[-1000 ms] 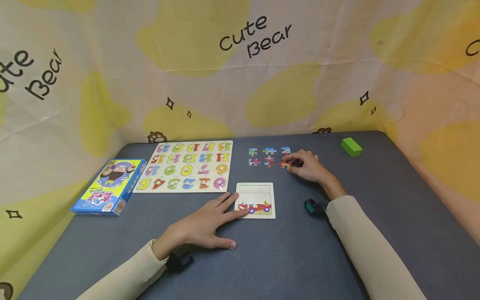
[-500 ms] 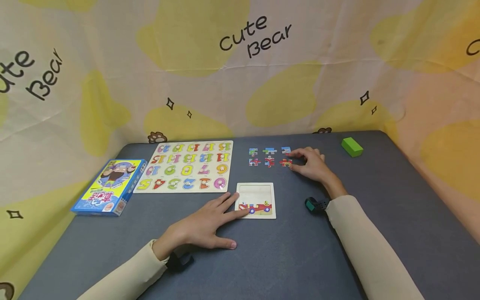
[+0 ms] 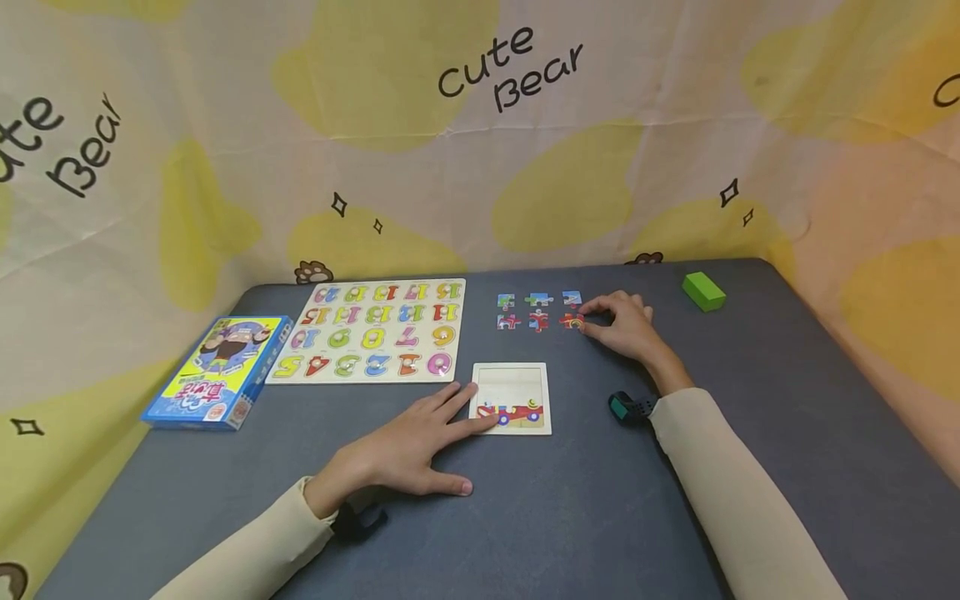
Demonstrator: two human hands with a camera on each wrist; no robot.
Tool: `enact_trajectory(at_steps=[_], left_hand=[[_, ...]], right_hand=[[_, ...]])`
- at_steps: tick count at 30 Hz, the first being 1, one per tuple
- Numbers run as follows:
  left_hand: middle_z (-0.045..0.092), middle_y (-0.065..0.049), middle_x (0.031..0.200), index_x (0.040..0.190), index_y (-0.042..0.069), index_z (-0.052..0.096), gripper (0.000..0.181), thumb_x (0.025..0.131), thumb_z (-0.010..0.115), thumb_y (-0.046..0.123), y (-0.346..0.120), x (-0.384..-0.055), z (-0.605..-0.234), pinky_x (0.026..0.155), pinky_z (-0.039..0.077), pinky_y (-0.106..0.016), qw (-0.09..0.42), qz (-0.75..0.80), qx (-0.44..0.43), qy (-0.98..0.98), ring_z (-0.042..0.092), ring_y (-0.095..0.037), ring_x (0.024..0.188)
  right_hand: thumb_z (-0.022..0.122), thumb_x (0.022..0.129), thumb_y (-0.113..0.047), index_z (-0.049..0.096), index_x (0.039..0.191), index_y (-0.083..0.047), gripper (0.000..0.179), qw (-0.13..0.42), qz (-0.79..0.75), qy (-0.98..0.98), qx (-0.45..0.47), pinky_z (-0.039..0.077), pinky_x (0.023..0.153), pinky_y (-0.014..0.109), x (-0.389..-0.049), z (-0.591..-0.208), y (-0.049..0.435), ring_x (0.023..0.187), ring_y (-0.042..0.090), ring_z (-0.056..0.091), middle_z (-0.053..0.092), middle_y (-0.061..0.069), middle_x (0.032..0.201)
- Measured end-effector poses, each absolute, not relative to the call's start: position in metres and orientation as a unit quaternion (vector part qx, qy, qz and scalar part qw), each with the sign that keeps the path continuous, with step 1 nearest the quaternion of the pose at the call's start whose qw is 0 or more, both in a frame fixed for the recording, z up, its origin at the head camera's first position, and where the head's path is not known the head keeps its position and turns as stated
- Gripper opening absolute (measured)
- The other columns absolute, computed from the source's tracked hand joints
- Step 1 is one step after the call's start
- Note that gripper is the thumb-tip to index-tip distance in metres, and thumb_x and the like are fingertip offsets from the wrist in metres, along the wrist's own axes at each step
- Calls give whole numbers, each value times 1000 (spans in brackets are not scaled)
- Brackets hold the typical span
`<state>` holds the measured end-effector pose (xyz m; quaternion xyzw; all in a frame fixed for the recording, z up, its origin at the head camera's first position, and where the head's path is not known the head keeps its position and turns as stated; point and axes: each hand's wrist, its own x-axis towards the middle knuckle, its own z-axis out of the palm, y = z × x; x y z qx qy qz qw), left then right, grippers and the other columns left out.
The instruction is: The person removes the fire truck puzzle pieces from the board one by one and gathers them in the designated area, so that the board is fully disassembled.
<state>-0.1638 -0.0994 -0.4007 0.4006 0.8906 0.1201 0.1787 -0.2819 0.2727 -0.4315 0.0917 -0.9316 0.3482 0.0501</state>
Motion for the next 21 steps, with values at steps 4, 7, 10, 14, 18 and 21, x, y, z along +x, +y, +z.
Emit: enact_trajectory(at_steps=[4, 7, 10, 14, 18, 21], left_hand=[[6, -6, 174, 160, 42, 27, 82, 91, 66, 61, -99, -164, -400, 125, 18, -60, 178, 118, 401, 891, 3, -35, 160], [6, -7, 174, 160, 41, 28, 82, 91, 67, 61, -99, -164, -399, 125, 17, -60, 177, 118, 400, 891, 3, -35, 160], [6, -7, 174, 160, 41, 28, 82, 91, 67, 60, -99, -164, -397, 125, 17, -60, 176, 118, 401, 891, 3, -36, 160], [7, -8, 174, 160, 40, 28, 82, 91, 67, 60, -99, -164, -396, 125, 17, -61, 175, 116, 401, 892, 4, -36, 160], [6, -8, 174, 160, 41, 27, 82, 91, 66, 60, -99, -164, -397, 125, 17, -60, 176, 114, 402, 891, 4, -37, 160], [6, -8, 174, 160, 41, 27, 82, 91, 66, 60, -99, -163, -398, 125, 17, -60, 176, 111, 404, 891, 4, -37, 160]], right_hand=[[72, 95, -20, 71, 123, -7, 31, 59, 345, -933, 90, 17, 90, 57, -282, -431, 272, 104, 34, 39, 58, 20, 118], [72, 95, -19, 71, 124, -7, 32, 69, 343, -933, 89, 17, 89, 56, -283, -431, 271, 103, 34, 39, 58, 20, 117], [72, 94, -19, 71, 123, -6, 32, 77, 342, -932, 91, 17, 89, 56, -284, -431, 270, 102, 34, 39, 58, 20, 117], [72, 94, -18, 71, 123, -5, 32, 78, 344, -931, 91, 16, 90, 56, -284, -432, 270, 103, 35, 39, 58, 21, 117], [72, 95, -18, 71, 124, -5, 32, 77, 343, -932, 91, 16, 90, 57, -283, -433, 269, 103, 35, 39, 58, 21, 117], [72, 95, -19, 71, 123, -5, 32, 77, 343, -932, 90, 17, 91, 57, -282, -434, 269, 103, 35, 39, 58, 22, 117]])
